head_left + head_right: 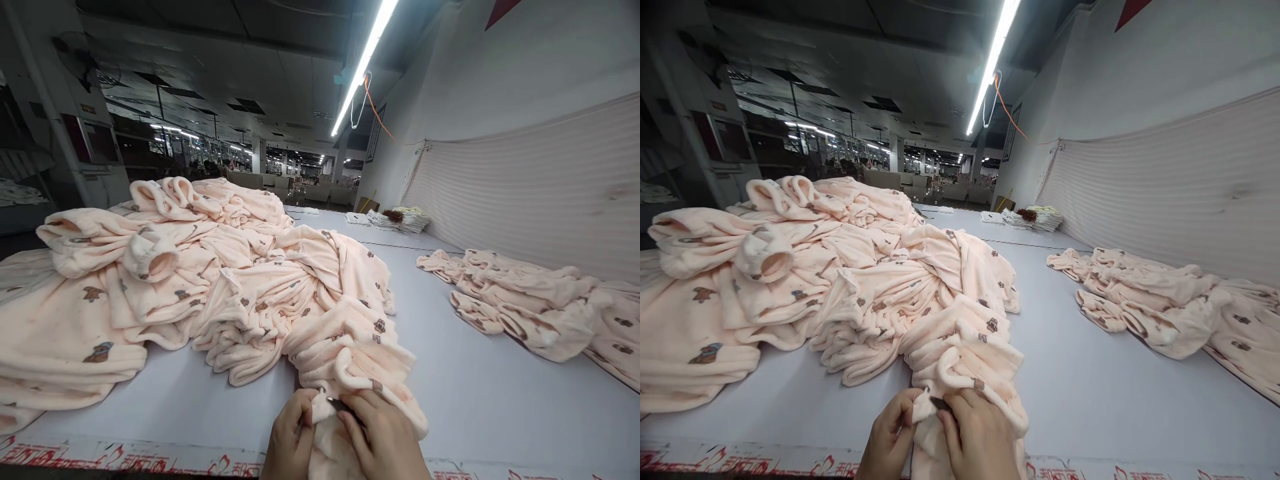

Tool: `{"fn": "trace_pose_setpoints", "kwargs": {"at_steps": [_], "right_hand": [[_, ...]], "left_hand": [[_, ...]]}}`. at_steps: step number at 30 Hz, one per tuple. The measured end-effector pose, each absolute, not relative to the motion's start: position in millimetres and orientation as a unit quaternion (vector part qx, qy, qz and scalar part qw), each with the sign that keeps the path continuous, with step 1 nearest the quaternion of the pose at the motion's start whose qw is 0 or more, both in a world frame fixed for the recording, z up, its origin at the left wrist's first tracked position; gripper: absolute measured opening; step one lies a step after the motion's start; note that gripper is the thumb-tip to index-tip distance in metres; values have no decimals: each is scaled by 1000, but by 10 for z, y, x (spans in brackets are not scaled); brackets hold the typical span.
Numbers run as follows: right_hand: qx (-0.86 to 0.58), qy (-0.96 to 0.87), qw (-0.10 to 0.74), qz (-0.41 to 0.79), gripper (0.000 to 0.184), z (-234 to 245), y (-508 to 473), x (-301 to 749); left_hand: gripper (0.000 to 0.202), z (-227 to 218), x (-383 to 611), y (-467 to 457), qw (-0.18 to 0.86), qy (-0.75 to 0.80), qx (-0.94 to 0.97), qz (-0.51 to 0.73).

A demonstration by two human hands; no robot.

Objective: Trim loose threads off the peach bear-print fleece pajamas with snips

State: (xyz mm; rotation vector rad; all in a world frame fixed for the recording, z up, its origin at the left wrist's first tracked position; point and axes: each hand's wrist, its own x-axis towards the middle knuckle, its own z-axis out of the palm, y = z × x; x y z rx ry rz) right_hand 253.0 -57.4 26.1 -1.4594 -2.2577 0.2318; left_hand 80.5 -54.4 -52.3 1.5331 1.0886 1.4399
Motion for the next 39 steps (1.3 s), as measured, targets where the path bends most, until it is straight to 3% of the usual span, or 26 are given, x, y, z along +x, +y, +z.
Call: {"fn": "trace_pose_setpoints", "kwargs": {"at_steps": [12, 20, 23, 24, 26, 29, 32, 36, 39], "right_hand": [[-504, -806, 302, 75, 20, 143, -494, 2582], [-517, -739, 385, 194, 22, 260, -480, 2791], [-498, -775, 321, 218, 13, 25, -624, 2816], [-492, -799, 279, 204, 8, -102, -680, 2789], [-483, -843, 199, 133, 18, -362, -757, 2709], [-487, -858, 151, 60, 16, -536, -725, 2620], [-494, -835, 218, 106, 16, -340, -553, 2636], [-509, -735, 361, 266, 18, 27, -329, 2634], [-501, -678, 413, 345, 18, 100, -269, 2541]], "left_hand": [[17, -614, 897, -532, 406, 394, 547, 617], [26, -258, 1161, -176, 628, 316, 390, 594], [7, -73, 1321, 80, 698, 266, 390, 538], [9, -21, 1348, 145, 716, 253, 390, 520], [16, 57, 1337, 225, 741, 239, 389, 493], [22, 92, 1160, 228, 759, 244, 389, 461], [22, -6, 917, 87, 745, 278, 385, 469], [20, -292, 867, -283, 667, 363, 356, 545], [30, -453, 1070, -489, 657, 378, 369, 538]]}}
